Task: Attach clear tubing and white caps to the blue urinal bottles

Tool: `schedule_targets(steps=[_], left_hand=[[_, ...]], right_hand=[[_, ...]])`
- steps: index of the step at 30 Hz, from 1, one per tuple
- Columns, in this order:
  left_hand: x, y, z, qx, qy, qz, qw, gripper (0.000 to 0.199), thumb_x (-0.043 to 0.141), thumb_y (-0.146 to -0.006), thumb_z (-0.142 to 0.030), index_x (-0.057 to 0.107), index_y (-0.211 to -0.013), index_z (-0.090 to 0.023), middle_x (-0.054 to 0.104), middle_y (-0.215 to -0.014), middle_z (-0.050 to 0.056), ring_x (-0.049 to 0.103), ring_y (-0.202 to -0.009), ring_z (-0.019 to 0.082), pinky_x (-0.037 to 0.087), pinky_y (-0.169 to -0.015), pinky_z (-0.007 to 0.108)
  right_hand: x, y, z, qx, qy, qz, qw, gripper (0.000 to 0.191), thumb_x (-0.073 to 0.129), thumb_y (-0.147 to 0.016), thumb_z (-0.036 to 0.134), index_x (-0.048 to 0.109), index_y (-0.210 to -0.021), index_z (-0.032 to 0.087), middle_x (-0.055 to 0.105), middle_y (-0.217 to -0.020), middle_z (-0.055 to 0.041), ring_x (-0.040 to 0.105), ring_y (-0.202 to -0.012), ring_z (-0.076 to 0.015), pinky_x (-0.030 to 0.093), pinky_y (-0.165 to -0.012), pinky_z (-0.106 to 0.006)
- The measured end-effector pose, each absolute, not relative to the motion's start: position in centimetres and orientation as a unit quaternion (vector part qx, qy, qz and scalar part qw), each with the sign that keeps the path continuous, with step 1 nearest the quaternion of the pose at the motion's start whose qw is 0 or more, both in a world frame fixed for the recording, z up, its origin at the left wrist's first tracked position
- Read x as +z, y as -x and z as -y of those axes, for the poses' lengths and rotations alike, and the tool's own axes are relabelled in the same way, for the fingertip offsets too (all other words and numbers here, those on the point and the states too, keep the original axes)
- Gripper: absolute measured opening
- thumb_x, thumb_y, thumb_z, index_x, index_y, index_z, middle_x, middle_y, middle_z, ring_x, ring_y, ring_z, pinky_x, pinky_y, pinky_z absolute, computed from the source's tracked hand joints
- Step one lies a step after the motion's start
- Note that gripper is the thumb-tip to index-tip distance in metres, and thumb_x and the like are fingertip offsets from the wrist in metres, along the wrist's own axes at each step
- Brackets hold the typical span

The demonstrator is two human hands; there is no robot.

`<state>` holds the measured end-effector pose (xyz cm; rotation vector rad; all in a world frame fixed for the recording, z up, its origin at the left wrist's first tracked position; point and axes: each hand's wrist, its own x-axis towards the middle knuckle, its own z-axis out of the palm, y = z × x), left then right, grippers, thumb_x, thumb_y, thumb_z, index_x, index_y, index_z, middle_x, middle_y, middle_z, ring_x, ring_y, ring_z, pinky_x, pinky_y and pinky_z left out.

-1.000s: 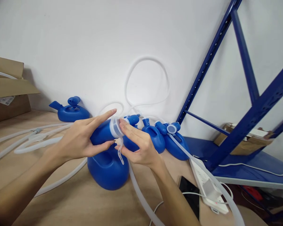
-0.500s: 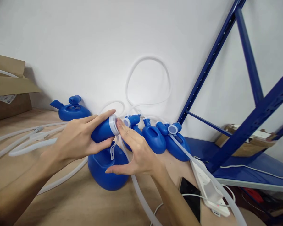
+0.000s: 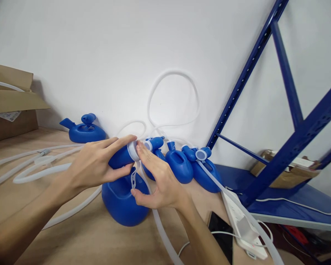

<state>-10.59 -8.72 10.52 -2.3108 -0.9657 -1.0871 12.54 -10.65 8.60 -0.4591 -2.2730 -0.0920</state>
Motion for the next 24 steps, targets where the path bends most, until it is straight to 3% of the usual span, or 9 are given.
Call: schedule_targets(steps=[3, 9, 20, 24], left_hand=[[10.2, 10.4, 8.3, -0.422, 0.824, 0.337, 0.17, 0.061, 0.06, -0.092, -0.046, 0.053, -0.149, -0.025, 0.074, -0.096, 0.006, 0.072, -0.076, 0.024, 0.051, -0.063, 0.031], [10.5, 10.4, 8.4, -0.417, 0.847, 0.29, 0.157, 0.057, 0.056, -0.098, -0.044, 0.049, -0.152, -0.029, 0.071, -0.107, 0.007, 0.067, -0.065, 0.018, 0.051, -0.059, 0.03], [10.2, 9.9, 8.0, -0.465, 0.828, 0.311, 0.037, 0.054, 0.063, -0.088, -0.039, 0.057, -0.139, -0.023, 0.077, -0.124, 0.007, 0.076, -0.097, 0.024, 0.06, -0.08, 0.032], [10.5, 9.9, 8.3, -0.482, 0.828, 0.284, 0.031, 0.055, 0.064, -0.09, -0.04, 0.056, -0.142, -0.025, 0.072, -0.135, 0.007, 0.074, -0.112, 0.025, 0.059, -0.094, 0.034]], right_hand=[[8.7, -12.5, 10.7, -0.047, 0.21, 0.901, 0.377, 0.102, 0.073, -0.087, 0.023, 0.013, -0.169, 0.017, 0.026, -0.173, -0.0179, 0.032, -0.158, -0.0334, 0.037, -0.127, -0.053], [8.7, -12.6, 10.7, -0.035, 0.197, 0.903, 0.38, 0.111, 0.078, -0.09, 0.034, 0.002, -0.17, 0.023, 0.014, -0.176, -0.0138, 0.016, -0.163, -0.0309, 0.026, -0.131, -0.053], [8.0, -11.4, 10.8, 0.023, 0.208, 0.895, 0.393, 0.12, 0.081, -0.081, 0.028, 0.001, -0.17, 0.024, 0.01, -0.177, -0.0121, 0.014, -0.163, -0.0342, 0.022, -0.131, -0.058], [9.0, -12.3, 11.3, 0.042, 0.208, 0.907, 0.364, 0.121, 0.084, -0.084, 0.038, -0.001, -0.17, 0.029, 0.007, -0.178, -0.0108, 0.009, -0.163, -0.035, 0.023, -0.13, -0.06]])
